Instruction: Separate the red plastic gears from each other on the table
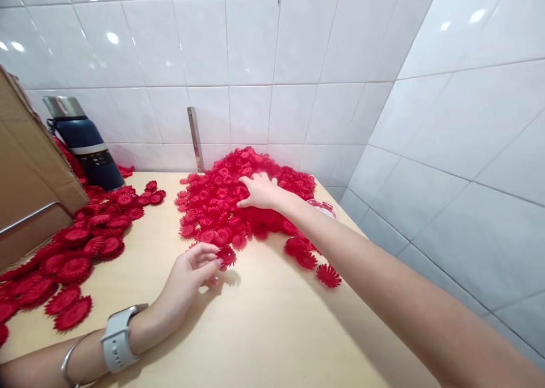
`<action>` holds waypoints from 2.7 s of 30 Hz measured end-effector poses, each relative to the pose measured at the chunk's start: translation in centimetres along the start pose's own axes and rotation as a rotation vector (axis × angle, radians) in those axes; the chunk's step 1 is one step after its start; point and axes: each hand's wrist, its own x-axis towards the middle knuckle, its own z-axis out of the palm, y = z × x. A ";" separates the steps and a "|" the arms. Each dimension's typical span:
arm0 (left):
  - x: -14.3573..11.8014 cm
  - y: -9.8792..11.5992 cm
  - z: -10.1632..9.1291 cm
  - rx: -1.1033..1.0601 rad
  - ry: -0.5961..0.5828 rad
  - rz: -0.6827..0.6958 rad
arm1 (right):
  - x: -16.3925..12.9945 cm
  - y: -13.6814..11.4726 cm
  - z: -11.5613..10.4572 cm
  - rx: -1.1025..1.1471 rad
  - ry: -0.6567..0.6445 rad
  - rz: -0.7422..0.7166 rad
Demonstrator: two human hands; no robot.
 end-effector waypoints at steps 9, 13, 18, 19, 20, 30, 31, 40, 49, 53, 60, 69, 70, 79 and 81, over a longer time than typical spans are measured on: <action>-0.3 0.1 0.1 -0.052 -0.127 0.029 | -10.5 -5.4 -1.4 0.399 0.065 -0.104; -0.3 0.1 0.1 -0.036 -0.174 0.006 | -14.4 -5.3 1.5 0.441 -0.097 -0.108; -0.2 0.2 0.1 -0.019 -0.208 -0.042 | -14.8 -4.3 2.7 0.631 -0.154 0.146; -0.2 0.2 0.2 -0.014 -0.208 -0.052 | -14.6 -4.2 2.5 0.681 -0.170 0.185; -0.2 0.2 0.2 -0.008 -0.207 -0.059 | -14.5 -4.2 2.3 0.734 -0.189 0.222; -0.1 0.4 0.5 0.014 -0.203 -0.104 | -14.1 -4.0 1.6 1.016 -0.270 0.382; -0.1 0.4 0.5 0.020 -0.203 -0.104 | -14.1 -4.0 1.6 1.022 -0.273 0.394; -0.1 0.5 0.4 0.102 -0.236 -0.069 | -14.2 -3.7 1.6 1.021 -0.282 0.395; -0.3 0.6 0.4 0.117 -0.241 -0.065 | -14.1 -3.9 1.5 0.992 -0.299 0.399; -0.3 0.6 0.4 0.127 -0.247 -0.052 | -14.1 -4.0 1.5 0.991 -0.301 0.400; -0.2 0.7 0.4 0.123 -0.246 -0.055 | -14.1 -3.7 1.6 0.992 -0.307 0.385; -0.3 0.3 0.6 0.076 -0.261 -0.085 | -14.3 -3.9 1.5 1.038 -0.354 0.416; -0.4 0.2 0.6 0.065 -0.279 -0.084 | -14.3 -3.9 1.5 1.047 -0.352 0.414; -0.5 -0.5 0.7 0.122 -0.327 -0.016 | -14.4 -3.5 1.7 1.111 -0.440 0.326; -0.4 -0.5 0.7 0.126 -0.327 -0.023 | -14.4 -3.6 1.7 1.107 -0.451 0.333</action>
